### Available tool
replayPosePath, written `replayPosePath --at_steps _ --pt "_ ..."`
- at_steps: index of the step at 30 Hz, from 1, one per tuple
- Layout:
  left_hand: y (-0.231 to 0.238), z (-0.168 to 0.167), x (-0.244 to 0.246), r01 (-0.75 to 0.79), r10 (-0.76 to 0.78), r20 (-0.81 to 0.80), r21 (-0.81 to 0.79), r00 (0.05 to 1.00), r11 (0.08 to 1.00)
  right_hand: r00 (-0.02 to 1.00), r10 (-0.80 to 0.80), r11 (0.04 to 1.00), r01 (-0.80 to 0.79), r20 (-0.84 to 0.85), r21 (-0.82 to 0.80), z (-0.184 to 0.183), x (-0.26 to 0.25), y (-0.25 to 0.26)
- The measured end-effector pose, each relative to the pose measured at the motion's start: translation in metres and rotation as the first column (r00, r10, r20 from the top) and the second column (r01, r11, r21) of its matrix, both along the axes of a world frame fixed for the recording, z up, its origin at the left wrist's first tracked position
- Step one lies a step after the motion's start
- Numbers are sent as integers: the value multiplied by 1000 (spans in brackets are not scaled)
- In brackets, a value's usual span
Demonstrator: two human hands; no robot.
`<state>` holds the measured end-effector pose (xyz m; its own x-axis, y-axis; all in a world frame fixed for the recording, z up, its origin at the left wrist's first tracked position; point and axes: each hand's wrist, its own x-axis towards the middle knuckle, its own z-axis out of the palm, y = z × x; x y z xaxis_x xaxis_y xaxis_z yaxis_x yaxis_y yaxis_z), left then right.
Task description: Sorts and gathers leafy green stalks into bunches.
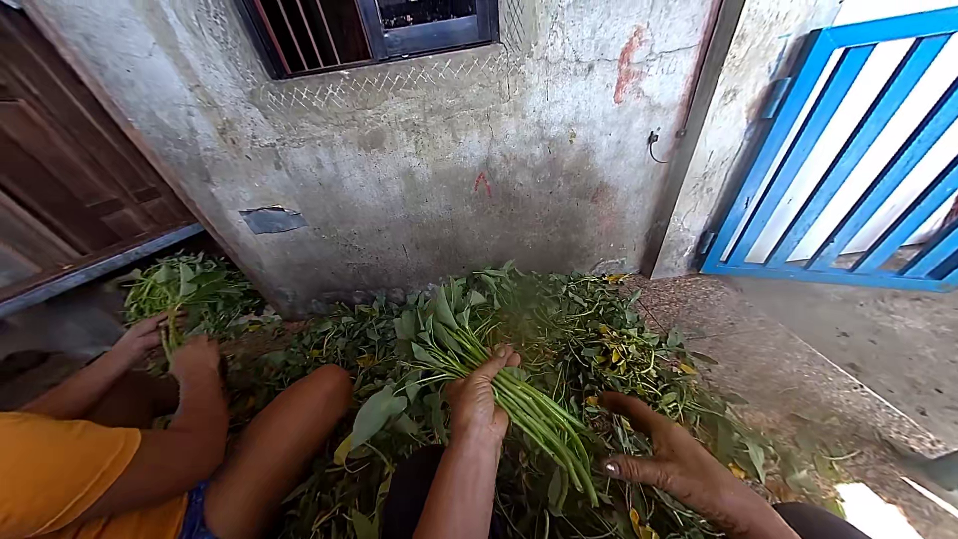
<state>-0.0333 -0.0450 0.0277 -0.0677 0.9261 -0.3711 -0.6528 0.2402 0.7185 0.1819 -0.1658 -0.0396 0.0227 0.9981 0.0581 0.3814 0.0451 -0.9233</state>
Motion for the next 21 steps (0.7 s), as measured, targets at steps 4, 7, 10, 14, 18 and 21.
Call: replayPosePath --at_steps 4,7,10,14,18,21 --pt "-23 -5 29 48 -47 -31 33 998 998 997 47 990 -38 -61 135 15 -36 13" --pt "-38 -6 40 91 -91 2 28 996 995 940 202 979 -197 -275 45 1 -35 28" --pt "-42 -8 36 127 -130 107 40 986 991 790 354 913 -408 -500 2 -8 -21 32" --pt "-45 -7 22 206 -213 302 55 929 977 678 397 833 -549 -619 -66 -4 -14 30" --pt "-42 -9 -3 241 -287 472 158 834 958 705 392 798 -580 -591 -164 8 -8 33" --pt "-41 -10 -20 199 -283 504 215 816 956 715 415 769 -606 -563 -203 17 -7 37"
